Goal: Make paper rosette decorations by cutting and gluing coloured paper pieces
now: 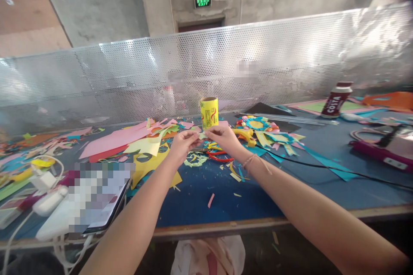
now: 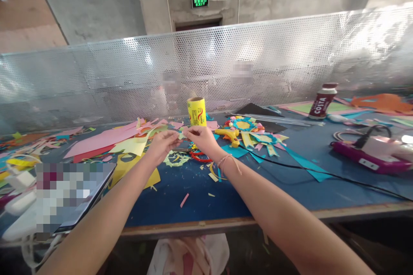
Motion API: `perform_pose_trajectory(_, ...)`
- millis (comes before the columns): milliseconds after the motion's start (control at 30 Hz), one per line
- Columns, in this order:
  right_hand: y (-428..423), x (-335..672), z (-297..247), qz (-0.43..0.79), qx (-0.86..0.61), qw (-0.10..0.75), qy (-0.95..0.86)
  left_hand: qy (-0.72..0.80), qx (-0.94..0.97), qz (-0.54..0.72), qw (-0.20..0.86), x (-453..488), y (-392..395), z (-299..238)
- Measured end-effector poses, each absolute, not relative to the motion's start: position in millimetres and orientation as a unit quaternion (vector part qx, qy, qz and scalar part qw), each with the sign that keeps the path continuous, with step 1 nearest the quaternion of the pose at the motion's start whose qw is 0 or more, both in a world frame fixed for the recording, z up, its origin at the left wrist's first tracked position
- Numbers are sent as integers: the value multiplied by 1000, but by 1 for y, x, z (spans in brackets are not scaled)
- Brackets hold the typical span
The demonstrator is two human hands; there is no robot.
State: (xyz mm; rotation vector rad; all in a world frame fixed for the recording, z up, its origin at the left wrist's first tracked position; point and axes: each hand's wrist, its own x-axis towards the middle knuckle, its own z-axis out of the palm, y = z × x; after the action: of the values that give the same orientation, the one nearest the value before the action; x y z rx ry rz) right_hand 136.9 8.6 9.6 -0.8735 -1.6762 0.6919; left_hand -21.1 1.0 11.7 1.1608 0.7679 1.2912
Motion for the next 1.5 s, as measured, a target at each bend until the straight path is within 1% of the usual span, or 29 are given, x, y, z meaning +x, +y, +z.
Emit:
perform_pose_trajectory(167, 6, 137, 12, 284, -371, 535, -703, 333, 496, 548, 586, -22, 1, 12)
perform_pose_trajectory(533, 7, 137, 13, 334, -362, 526, -693, 362, 523, 537, 554, -22, 1, 14)
perform_pose_trajectory(667, 9, 136, 11, 357, -356, 510, -697, 370, 543, 534, 533, -22, 2, 11)
perform_pose_trajectory(967, 5, 134, 15, 275, -419, 486, -716, 377, 576, 525, 500, -16, -1, 12)
perform_pose_trajectory(1133, 7, 137, 16, 291, -403, 463, -734, 380, 582, 531, 485, -19, 1, 12)
perform_pose_trajectory(1200, 7, 141, 16, 266, -388, 452, -758, 382, 580, 534, 483, -23, 4, 11)
perform_pose_trajectory(1400, 4, 151, 17, 44, -261, 437, -860, 367, 574, 545, 488, -29, 10, 8)
perform_pose_trajectory(1500, 5, 150, 16, -13, -246, 439, -864, 363, 572, 543, 497, -27, 9, 8)
